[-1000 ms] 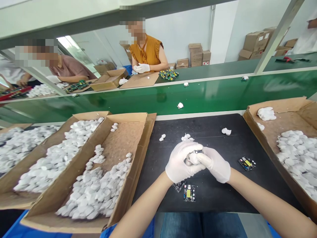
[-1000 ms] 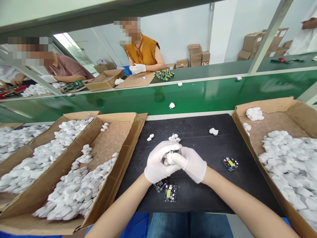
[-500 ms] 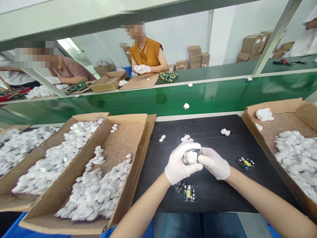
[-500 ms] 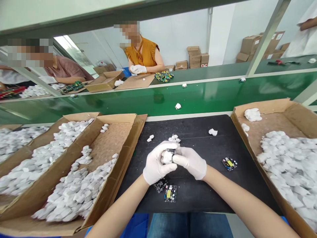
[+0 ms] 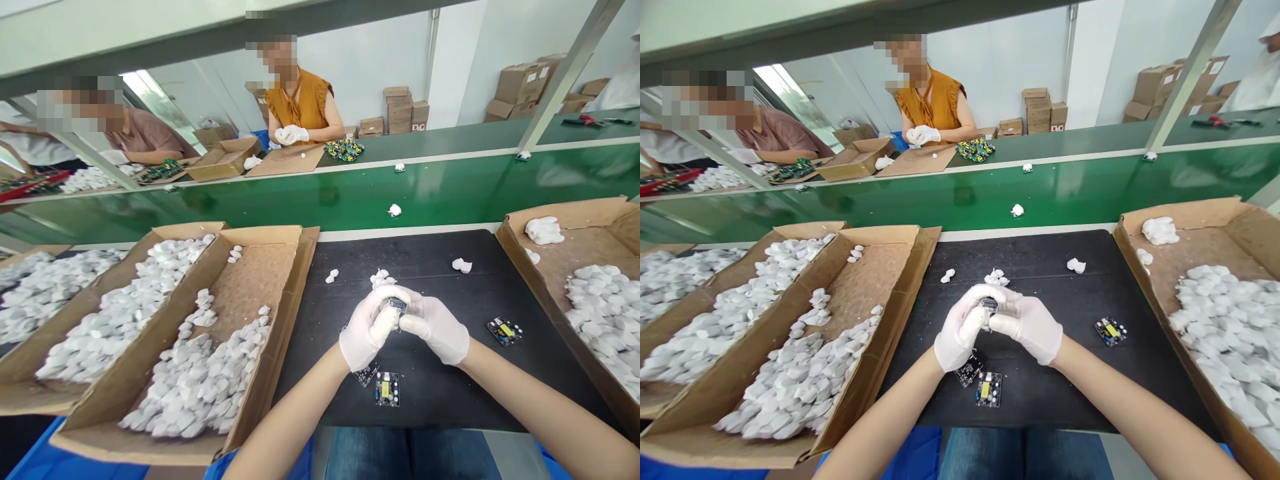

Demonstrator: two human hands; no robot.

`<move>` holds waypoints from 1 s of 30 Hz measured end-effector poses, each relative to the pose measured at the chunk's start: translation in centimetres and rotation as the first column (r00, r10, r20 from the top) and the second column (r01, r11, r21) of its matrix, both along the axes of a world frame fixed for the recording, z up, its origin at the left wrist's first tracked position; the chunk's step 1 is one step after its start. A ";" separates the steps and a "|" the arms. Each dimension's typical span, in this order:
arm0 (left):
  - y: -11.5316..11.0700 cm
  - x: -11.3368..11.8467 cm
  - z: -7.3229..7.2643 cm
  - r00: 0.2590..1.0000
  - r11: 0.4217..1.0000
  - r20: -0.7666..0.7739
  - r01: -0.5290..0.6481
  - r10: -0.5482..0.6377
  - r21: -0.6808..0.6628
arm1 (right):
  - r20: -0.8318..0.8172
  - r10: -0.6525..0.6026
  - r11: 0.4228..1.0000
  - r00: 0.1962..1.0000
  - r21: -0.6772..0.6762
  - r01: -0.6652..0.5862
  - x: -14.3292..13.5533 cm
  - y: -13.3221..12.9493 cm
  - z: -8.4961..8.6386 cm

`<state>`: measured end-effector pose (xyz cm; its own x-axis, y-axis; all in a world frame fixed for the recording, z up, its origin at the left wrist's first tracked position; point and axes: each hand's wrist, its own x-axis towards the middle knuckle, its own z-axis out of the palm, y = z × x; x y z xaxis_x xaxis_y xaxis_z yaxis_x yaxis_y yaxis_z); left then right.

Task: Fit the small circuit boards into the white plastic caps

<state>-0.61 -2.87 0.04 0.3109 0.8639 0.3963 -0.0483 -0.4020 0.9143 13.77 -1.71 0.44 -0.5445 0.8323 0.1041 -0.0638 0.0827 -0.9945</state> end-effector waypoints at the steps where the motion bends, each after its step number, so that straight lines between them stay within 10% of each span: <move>1: 0.0 0.0 -0.1 1.000 1.000 -0.003 -0.018 0.018 0.010 | -0.001 0.009 1.000 1.000 -0.009 -0.009 0.0 0.0 0.0; 14: 0.3 0.0 -0.2 0.971 0.961 0.187 0.187 -0.150 -0.202 | 0.008 0.012 0.999 1.000 0.050 -0.012 0.1 0.3 -0.1; 24: 0.6 0.0 -0.5 0.998 0.999 0.051 -0.032 0.030 0.036 | -0.292 0.066 0.960 0.954 -0.243 -0.141 -0.2 -0.4 -0.5; 30: 0.6 -0.7 0.1 0.951 0.918 -0.165 -0.191 0.261 0.348 | -0.350 0.101 0.924 0.931 -0.314 -0.218 -0.1 -0.4 0.0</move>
<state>-1.31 -2.25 0.17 0.2266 0.7555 0.6147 0.2528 -0.6551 0.7120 13.69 -2.12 0.44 -0.6583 0.7525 0.0209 -0.3675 -0.2970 -0.8813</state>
